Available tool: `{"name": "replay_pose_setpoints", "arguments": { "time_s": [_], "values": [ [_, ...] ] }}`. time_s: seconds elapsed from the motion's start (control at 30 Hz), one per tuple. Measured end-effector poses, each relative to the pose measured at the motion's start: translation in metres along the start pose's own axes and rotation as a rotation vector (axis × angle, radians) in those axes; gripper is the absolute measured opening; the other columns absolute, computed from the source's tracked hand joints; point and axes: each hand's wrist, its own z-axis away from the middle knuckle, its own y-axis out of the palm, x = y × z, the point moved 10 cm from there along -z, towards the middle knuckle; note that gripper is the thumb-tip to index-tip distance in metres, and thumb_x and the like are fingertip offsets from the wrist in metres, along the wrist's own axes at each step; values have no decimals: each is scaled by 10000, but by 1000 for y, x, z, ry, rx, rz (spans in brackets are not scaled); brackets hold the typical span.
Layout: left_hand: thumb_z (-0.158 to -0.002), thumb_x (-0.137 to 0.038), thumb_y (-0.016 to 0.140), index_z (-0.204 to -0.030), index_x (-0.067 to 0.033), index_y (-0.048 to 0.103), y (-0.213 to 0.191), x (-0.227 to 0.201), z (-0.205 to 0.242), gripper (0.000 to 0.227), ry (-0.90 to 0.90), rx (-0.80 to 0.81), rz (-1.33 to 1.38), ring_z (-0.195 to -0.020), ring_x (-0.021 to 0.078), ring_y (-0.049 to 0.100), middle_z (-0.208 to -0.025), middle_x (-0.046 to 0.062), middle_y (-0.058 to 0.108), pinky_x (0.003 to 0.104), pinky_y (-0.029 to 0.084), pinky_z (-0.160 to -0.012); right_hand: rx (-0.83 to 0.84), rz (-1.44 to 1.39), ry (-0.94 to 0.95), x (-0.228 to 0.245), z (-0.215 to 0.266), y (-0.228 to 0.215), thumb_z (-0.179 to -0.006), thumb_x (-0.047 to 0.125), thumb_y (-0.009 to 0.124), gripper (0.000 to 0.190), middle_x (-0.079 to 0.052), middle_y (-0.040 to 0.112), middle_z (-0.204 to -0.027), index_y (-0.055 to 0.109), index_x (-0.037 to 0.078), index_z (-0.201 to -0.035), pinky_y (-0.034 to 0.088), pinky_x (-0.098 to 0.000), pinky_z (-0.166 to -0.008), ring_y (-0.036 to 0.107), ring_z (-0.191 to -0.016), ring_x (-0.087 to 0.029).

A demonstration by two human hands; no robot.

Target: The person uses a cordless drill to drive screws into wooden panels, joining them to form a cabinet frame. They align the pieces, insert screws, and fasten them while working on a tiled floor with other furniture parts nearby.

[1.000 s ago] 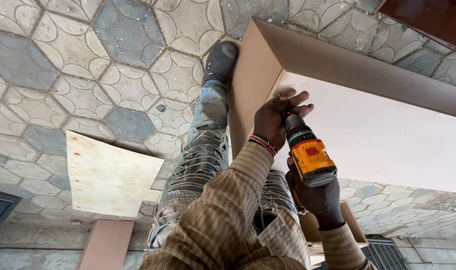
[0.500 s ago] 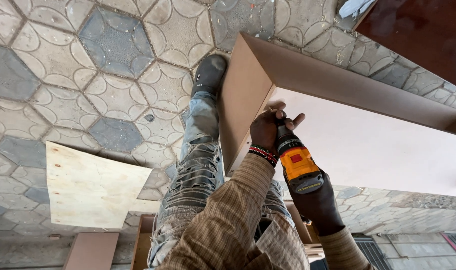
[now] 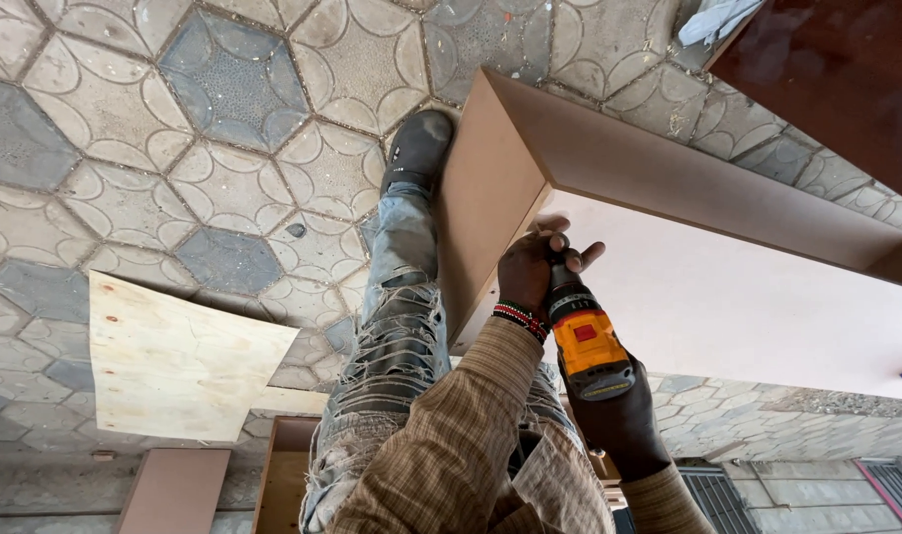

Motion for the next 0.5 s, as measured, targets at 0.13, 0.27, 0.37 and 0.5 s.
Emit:
{"name": "replay_pose_setpoints", "arguments": {
  "time_s": [0.13, 0.27, 0.37, 0.5],
  "values": [
    [-1308, -88, 489, -1478, 60, 571, -15, -4, -7, 240, 107, 218, -159, -746, 225, 812, -1042, 53, 775, 625, 632, -1253, 9, -405, 42, 13, -27, -36, -978, 205, 812, 500, -59, 865, -1466, 819, 155, -1475, 614, -445, -1250, 799, -1384, -306],
    [-1159, -82, 544, -1245, -36, 701, 6, -4, 1, 184, -1, 4, -22, -658, 285, 741, -847, 10, 744, 705, 508, -1293, 32, -319, 92, -2, -18, -14, -991, 227, 811, 500, -14, 862, -1447, 793, 189, -1490, 637, -429, -1127, 804, -1364, -273],
    [-1095, -78, 623, -1211, -30, 721, 15, -5, 10, 159, 10, -44, -39, -641, 276, 744, -812, 9, 733, 688, 534, -1272, 18, -501, 262, 4, -27, -42, -944, 177, 858, 466, -27, 900, -1344, 818, 150, -1408, 698, -405, -1039, 863, -1255, -255],
    [-1095, 80, 552, -1190, 14, 712, 14, -10, 4, 197, 36, -82, -61, -610, 276, 725, -810, 45, 724, 713, 562, -1257, 50, -834, 525, -10, -29, -28, -908, 138, 931, 422, -60, 945, -1270, 864, 83, -1320, 720, -347, -1098, 908, -1212, -226]
  ]
}}
